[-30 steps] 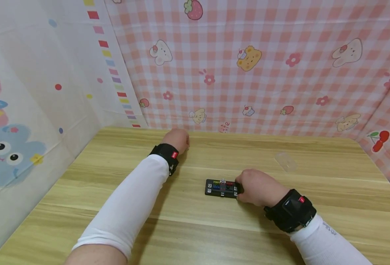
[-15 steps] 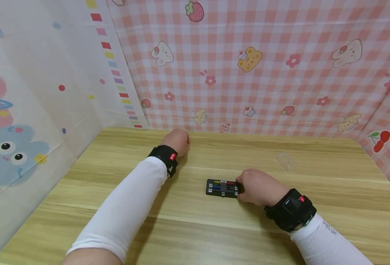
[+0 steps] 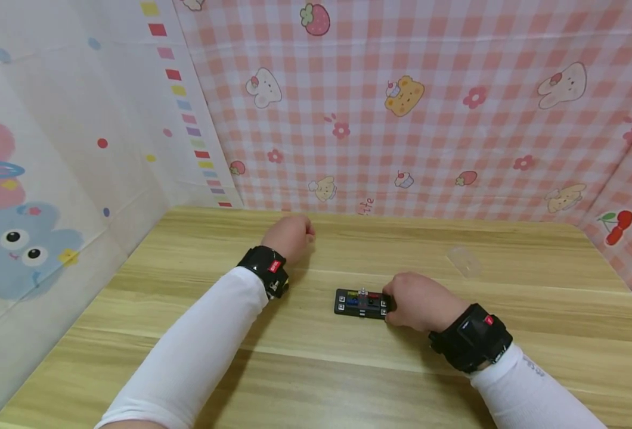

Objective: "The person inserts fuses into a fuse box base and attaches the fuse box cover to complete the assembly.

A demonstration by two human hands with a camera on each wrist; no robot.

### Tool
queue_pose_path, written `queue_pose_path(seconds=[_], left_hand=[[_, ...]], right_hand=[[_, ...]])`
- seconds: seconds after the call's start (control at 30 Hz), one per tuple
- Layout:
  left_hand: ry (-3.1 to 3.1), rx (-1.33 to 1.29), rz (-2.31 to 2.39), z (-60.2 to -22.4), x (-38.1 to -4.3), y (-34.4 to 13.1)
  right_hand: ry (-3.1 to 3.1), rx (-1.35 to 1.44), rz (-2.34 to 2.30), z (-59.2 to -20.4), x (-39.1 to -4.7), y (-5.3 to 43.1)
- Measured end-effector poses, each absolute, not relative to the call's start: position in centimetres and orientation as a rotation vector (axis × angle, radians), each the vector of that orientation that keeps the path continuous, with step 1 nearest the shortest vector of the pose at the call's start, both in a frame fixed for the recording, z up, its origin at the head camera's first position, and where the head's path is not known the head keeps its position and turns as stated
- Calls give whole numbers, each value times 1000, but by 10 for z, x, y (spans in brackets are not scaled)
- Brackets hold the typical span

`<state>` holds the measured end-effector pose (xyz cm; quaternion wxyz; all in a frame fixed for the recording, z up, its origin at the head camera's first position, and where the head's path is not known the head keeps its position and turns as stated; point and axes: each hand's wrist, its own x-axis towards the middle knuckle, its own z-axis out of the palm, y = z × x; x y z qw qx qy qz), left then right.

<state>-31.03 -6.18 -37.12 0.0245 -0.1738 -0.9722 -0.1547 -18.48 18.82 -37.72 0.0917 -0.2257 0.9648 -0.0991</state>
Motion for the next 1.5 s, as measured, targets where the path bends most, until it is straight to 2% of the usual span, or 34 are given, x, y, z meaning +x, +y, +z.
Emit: queue_pose_path(seconds=[0.83, 1.5], left_hand=[[-2812, -904, -739, -369, -237, -27], [-2774, -1051, -776, -371, -212, -12]], right_hand=[[2857, -666, -318, -377, -184, 189], [2863, -708, -327, -377, -186, 190]])
